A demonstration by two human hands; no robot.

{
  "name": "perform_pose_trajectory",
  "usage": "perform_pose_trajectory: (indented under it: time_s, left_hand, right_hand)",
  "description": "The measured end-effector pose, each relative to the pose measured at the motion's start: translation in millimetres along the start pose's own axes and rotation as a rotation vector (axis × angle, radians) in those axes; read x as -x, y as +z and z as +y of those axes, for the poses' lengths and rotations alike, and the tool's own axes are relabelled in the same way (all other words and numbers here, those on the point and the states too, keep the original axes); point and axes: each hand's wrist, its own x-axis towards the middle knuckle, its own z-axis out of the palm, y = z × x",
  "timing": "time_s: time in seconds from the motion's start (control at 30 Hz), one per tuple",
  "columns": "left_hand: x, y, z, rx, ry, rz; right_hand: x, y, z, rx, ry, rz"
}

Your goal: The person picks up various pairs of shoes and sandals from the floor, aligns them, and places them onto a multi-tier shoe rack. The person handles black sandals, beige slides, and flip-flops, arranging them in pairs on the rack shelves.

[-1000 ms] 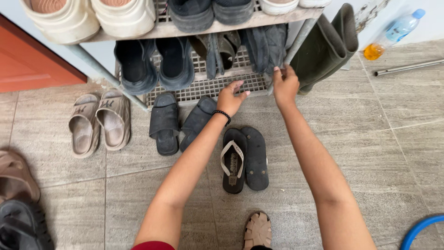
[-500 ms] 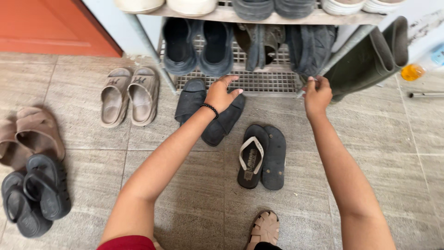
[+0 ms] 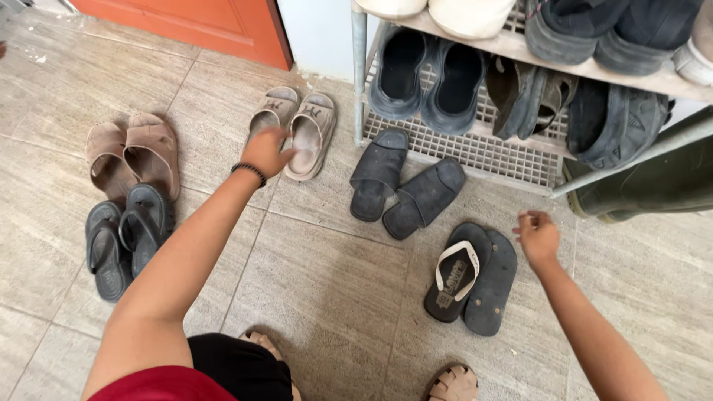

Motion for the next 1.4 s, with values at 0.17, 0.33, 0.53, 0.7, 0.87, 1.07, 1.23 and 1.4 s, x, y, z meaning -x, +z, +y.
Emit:
perform_pose_trajectory:
  time_s: [0.17, 0.33, 0.53, 0.7, 0.87, 1.07, 1.23, 1.4]
  left_hand:
    - [-5.9, 54.0, -89.3, -0.142, -0.266, -0.177]
    - [-41.8, 101.1, -114.0, -0.066, -0.3, -0.126]
    - [-74.6, 140.3, -106.6, 0.028, -0.44, -0.2]
    - [-96.2, 155.1, -103.0, 0.062, -0.531, -0.152]
    - [-111.5, 160.8, -108.9, 0.09, -0.611, -0.159]
    - [-113.2, 178.3, -116.9, 0.081, -0.576, -0.189]
    - [-112.4, 179.3, -108.7, 0.11, -0.565, -0.132]
    - [-96.0, 179.3, -96.5, 0.189, -0.496, -0.093]
  right_hand:
    - [11.6, 20.0, 1.0, 0.295, -0.165, -0.032]
    - [29.7, 43.0, -4.2, 0.296, -0.112, -0.132]
    - [48.0, 44.5, 6.7, 0.325, -0.092, -0.154]
    - [57.2, 52.2, 11.6, 0.353, -0.075, -0.133]
    - [54.5, 71.6, 5.4, 0.394, -0.056, -0.134]
    - [59.5, 94.5, -15.2, 0.325, -0.164, -0.174]
    - [70.7, 92.3, -36.5, 0.364, -0.12, -0.234]
    - [74.0, 76.4, -40.9, 0.352, -0.153, -0.233]
